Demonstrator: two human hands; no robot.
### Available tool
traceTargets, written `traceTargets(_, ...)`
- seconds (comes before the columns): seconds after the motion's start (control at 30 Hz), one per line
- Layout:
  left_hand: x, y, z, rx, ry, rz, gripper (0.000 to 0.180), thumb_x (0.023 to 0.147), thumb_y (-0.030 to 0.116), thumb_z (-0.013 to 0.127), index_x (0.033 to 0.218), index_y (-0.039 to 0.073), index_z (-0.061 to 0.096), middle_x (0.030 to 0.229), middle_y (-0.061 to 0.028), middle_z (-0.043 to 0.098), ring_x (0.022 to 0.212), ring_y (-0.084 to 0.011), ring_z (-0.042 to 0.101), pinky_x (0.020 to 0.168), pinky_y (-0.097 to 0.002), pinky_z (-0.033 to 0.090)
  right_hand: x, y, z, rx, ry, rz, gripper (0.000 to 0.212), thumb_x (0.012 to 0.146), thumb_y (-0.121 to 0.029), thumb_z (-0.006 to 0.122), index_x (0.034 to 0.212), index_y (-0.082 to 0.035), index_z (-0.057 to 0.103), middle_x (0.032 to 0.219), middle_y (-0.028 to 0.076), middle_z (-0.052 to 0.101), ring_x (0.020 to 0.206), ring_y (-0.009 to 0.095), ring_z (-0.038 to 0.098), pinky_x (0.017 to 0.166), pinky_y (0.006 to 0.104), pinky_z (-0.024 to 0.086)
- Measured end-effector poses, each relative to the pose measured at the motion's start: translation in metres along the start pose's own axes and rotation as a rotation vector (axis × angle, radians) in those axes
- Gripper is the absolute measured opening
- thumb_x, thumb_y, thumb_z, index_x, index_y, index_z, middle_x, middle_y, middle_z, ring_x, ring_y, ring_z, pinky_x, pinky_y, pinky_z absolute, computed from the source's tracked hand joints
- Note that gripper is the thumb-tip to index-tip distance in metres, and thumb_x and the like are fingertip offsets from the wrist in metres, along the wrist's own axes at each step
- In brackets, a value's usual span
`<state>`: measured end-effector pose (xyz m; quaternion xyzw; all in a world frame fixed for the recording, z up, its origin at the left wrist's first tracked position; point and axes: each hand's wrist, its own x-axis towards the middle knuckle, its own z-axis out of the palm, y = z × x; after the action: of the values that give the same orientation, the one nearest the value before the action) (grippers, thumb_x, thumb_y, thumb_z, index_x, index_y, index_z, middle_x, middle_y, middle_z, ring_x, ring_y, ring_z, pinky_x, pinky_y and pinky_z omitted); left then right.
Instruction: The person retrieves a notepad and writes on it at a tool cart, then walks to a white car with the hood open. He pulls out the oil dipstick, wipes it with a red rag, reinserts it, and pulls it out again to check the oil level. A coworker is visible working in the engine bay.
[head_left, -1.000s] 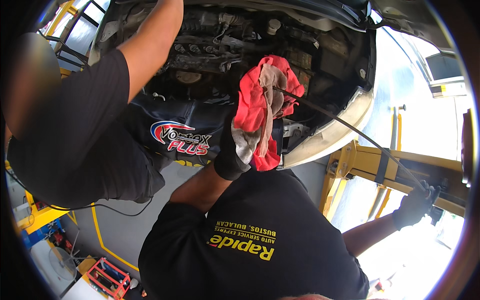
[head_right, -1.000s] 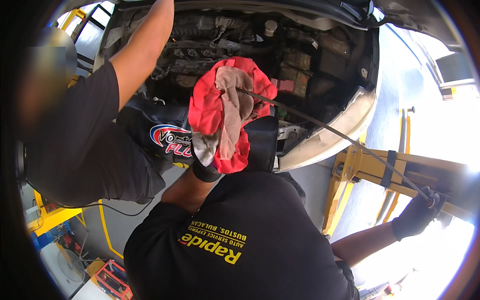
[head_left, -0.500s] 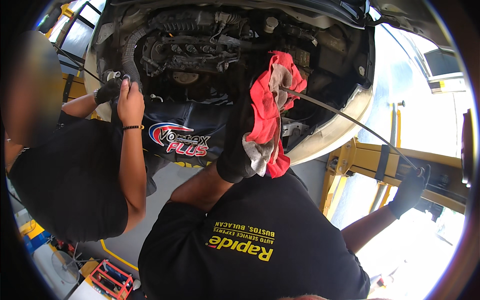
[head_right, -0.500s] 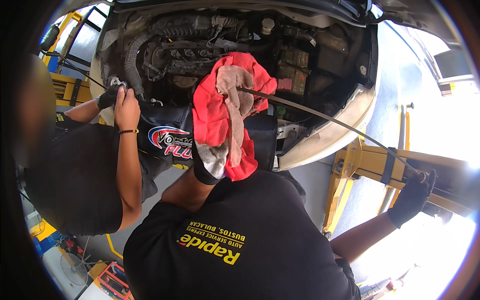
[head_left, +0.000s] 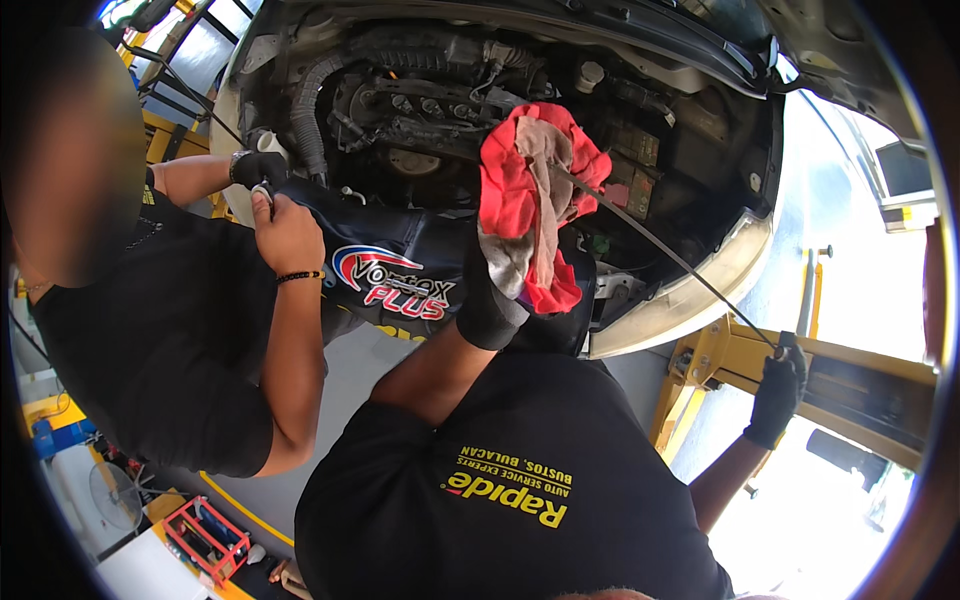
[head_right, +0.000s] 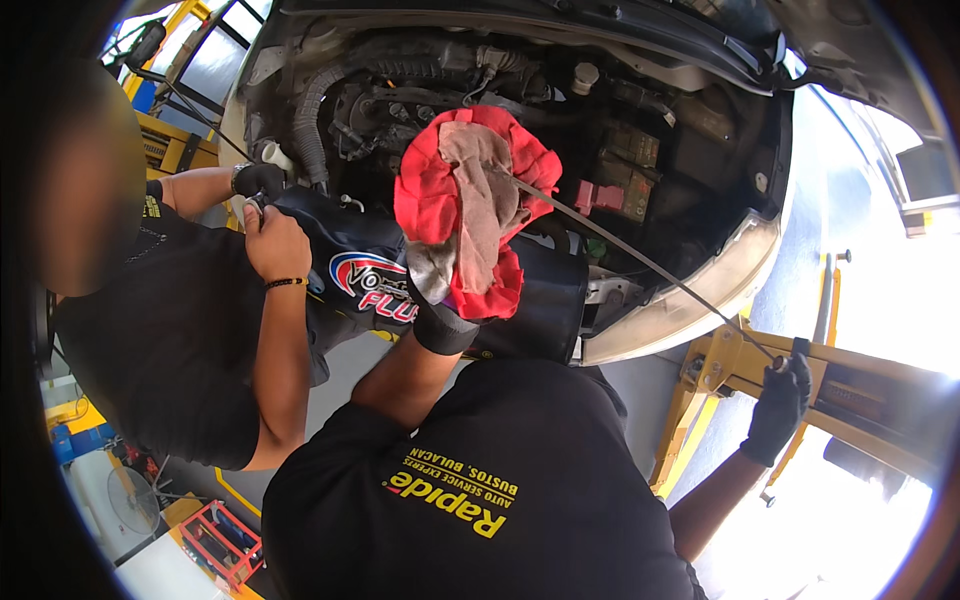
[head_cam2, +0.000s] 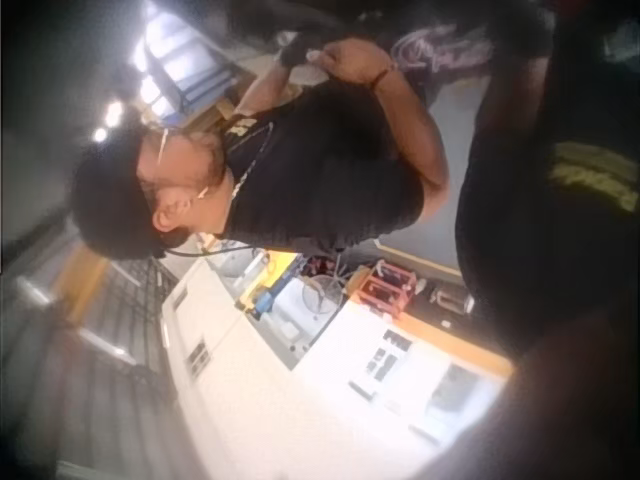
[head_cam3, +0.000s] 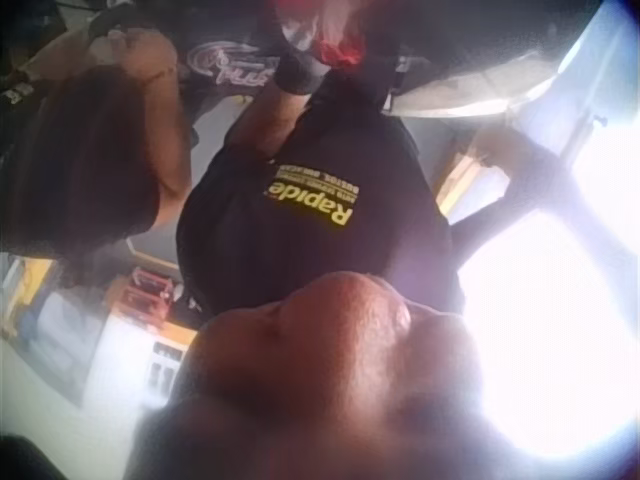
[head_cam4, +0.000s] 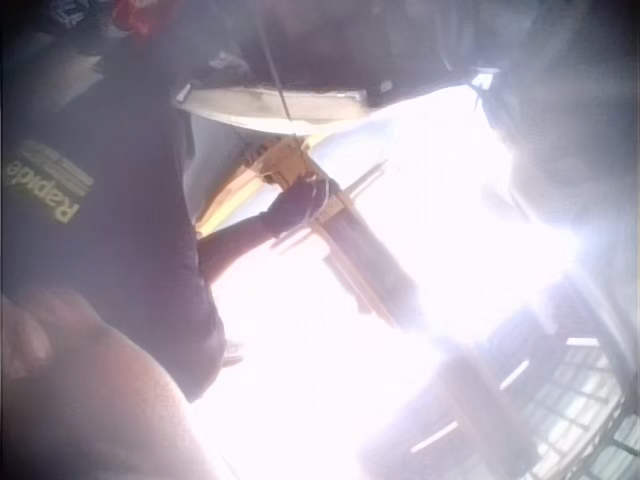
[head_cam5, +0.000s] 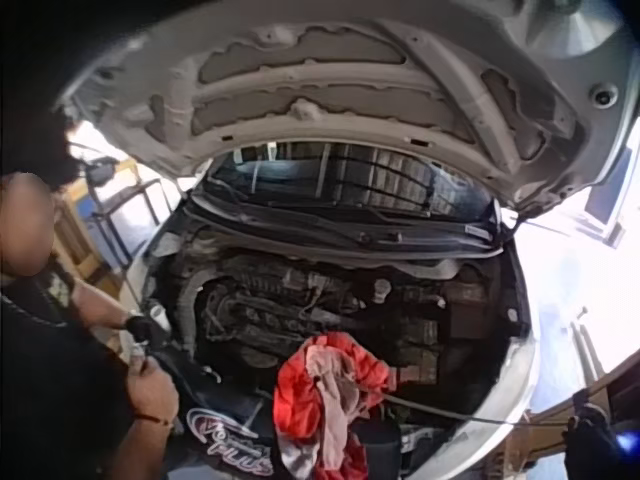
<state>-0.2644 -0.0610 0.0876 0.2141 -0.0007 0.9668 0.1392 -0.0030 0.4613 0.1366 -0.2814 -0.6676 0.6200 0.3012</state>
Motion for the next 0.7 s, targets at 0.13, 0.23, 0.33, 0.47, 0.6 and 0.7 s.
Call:
traceTargets(0.13,0.008,0.016,-0.017,0.171,-0.277,0.101,0.066,0.117,0.03,0.05,0.176,0.009,0.028,0.175,-0.0114,0.039,0.155,-0.0313,0.046,0.129,-0.0525,0.038,-0.018,0.035,0.026,0.093,-0.018,0.155,0.03,0.106,0.0,0.07,0.136,-0.004,0.073,0.116,0.008,0.076,0.107,0.014,0.074,0.094,0.0288,0.06)
traceTargets(0.23,-0.009,0.016,-0.002,0.48,0.17,0.164,0.068,0.11,0.013,0.068,0.17,0.009,0.037,0.162,-0.0105,0.054,0.14,-0.0243,0.062,0.114,-0.041,0.056,-0.023,0.031,0.048,0.114,-0.06,0.199,0.029,0.106,-0.002,0.071,0.135,-0.004,0.073,0.114,0.006,0.077,0.105,0.013,0.074,0.091,0.0264,0.059)
traceTargets(0.33,-0.02,0.013,-0.02,0.752,0.51,0.089,0.072,0.106,0.006,0.076,0.168,0.009,0.041,0.16,-0.0097,0.057,0.138,-0.0215,0.064,0.112,-0.0376,0.059,-0.023,0.027,0.064,0.132,-0.1,0.198,0.025,0.106,-0.004,0.072,0.131,-0.003,0.073,0.112,0.006,0.077,0.1,0.011,0.073,0.088,0.0248,0.058)
traceTargets(0.47,-0.017,0.054,0.002,0.234,0.112,0.056,0.074,0.107,0.007,0.073,0.171,0.008,0.037,0.166,-0.0101,0.052,0.144,-0.0238,0.061,0.118,-0.0415,0.055,-0.024,0.032,0.071,0.102,-0.115,0.21,0.016,0.104,-0.001,0.07,0.119,-0.003,0.076,0.108,0.005,0.077,0.093,0.01,0.07,0.086,0.0244,0.056)
traceTargets(0.6,0.039,0.039,0.016,0.815,0.458,0.19,0.084,0.105,0.024,0.078,0.173,0.006,0.031,0.169,-0.0116,0.048,0.145,-0.0318,0.06,0.121,-0.0459,0.052,-0.044,0.036,0.094,0.012,-0.404,0.236,0.017,0.091,0.005,0.07,0.105,-0.003,0.077,0.099,0.007,0.078,0.087,0.012,0.07,0.082,0.0274,0.057)
traceTargets(0.7,0.034,0.061,0.004,1.765,0.362,0.227,0.086,0.106,0.036,0.076,0.173,0.007,0.032,0.169,-0.0121,0.049,0.146,-0.0343,0.058,0.121,-0.0476,0.052,-0.068,0.02,0.129,-0.374,-0.625,0.251,0.02,0.091,0.004,0.072,0.109,0.002,0.082,0.098,0.008,0.079,0.082,0.013,0.071,0.077,0.03,0.058)
